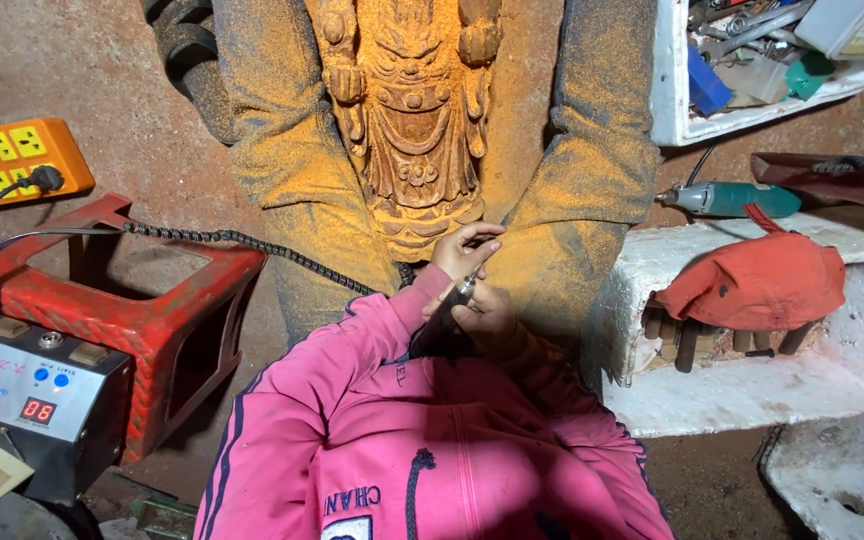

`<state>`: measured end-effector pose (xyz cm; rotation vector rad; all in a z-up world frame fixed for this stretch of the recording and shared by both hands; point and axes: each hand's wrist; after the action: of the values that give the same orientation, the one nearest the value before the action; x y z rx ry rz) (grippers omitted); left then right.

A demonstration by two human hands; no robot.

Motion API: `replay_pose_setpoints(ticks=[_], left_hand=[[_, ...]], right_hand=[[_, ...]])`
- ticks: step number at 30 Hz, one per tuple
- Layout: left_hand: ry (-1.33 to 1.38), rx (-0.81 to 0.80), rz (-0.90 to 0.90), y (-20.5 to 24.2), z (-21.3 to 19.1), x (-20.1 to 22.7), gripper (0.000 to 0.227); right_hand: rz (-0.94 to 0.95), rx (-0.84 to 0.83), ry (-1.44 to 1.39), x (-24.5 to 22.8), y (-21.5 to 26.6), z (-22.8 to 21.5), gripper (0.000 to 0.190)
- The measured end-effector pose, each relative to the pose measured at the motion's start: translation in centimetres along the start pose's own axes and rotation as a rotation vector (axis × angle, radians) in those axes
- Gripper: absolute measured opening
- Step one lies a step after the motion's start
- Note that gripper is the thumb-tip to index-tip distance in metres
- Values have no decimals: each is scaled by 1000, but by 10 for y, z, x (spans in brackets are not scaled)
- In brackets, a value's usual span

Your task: Carving intricate details into a wooden statue using a handheld electric rotary tool

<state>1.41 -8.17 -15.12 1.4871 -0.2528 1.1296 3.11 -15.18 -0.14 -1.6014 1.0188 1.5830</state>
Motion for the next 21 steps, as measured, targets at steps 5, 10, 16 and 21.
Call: replay_pose_setpoints(ticks=[5, 10, 16, 21], left_hand=[[-28, -5, -58, -12, -3, -22, 27], [-153, -2, -96, -12, -3, -17, 30], [-15, 6, 1, -8, -4, -22, 25], [-14, -36, 131, 2, -5, -8, 23]], right_hand=[[-14, 9, 55, -1, 1, -2, 26], [-42, 13, 19, 1, 0, -1, 26], [-88, 40, 88, 3, 1, 7, 28], [28, 4, -82, 18, 13, -2, 18]])
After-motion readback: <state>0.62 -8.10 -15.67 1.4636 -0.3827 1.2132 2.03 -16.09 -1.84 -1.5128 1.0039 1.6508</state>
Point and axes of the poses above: each hand's wrist, its own y-axis away from the middle knuckle, its own z-axis out of the palm, x = y × z, and after that the axes turned 6 degrees about x, right-handed
